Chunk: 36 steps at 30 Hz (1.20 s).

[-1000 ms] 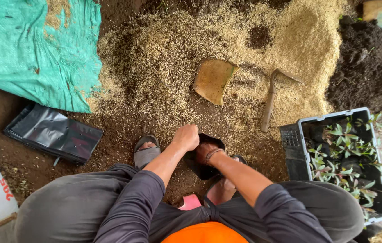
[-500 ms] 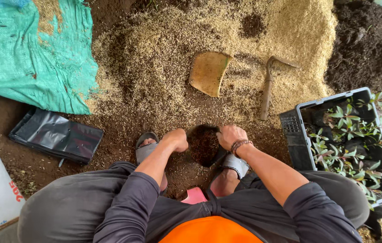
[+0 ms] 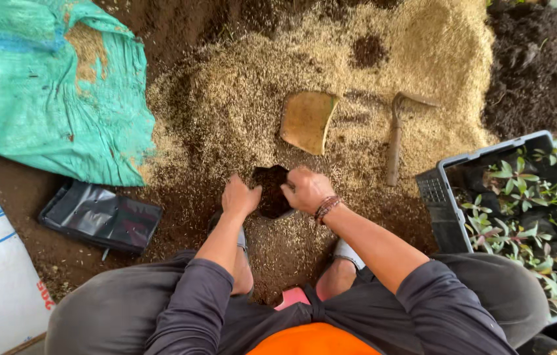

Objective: The person mixes soil and sawdust with a hoe, then fills black plastic nursery bags with the mixture using a scoop. They place small seedlings into the bags, add more soil, and arrange the filled bags on the ground.

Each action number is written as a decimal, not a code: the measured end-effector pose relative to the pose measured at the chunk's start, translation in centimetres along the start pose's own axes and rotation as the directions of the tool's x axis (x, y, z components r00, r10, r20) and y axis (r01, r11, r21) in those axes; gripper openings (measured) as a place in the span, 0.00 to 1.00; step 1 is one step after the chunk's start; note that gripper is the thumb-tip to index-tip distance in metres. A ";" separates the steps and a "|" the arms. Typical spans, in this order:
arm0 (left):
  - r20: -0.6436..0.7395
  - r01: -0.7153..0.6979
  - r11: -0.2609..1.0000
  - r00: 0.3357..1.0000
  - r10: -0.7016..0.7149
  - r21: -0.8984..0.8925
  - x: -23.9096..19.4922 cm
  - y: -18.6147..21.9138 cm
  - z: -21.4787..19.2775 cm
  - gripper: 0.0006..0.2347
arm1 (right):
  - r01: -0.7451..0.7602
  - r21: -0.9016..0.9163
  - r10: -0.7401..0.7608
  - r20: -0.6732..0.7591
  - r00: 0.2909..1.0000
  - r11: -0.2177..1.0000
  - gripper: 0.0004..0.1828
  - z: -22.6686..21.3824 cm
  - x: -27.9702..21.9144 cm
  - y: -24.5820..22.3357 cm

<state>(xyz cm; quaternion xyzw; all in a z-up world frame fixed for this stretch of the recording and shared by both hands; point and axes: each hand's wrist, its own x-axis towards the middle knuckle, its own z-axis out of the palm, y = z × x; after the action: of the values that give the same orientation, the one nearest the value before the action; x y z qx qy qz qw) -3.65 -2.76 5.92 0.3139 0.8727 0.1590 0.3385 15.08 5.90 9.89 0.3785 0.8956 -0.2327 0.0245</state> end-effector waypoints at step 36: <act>-0.002 -0.033 0.989 0.999 0.033 -0.146 4.3 -3.5 5.1 0.14 | -0.391 0.094 0.386 0.065 0.920 0.916 0.16 0.9 2.4 3.1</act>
<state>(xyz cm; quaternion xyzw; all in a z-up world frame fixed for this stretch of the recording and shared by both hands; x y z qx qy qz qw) -4.11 -2.23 -1.58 0.3025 0.8535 0.2279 0.3579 15.33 8.98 7.33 0.5440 0.7884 -0.2786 0.0702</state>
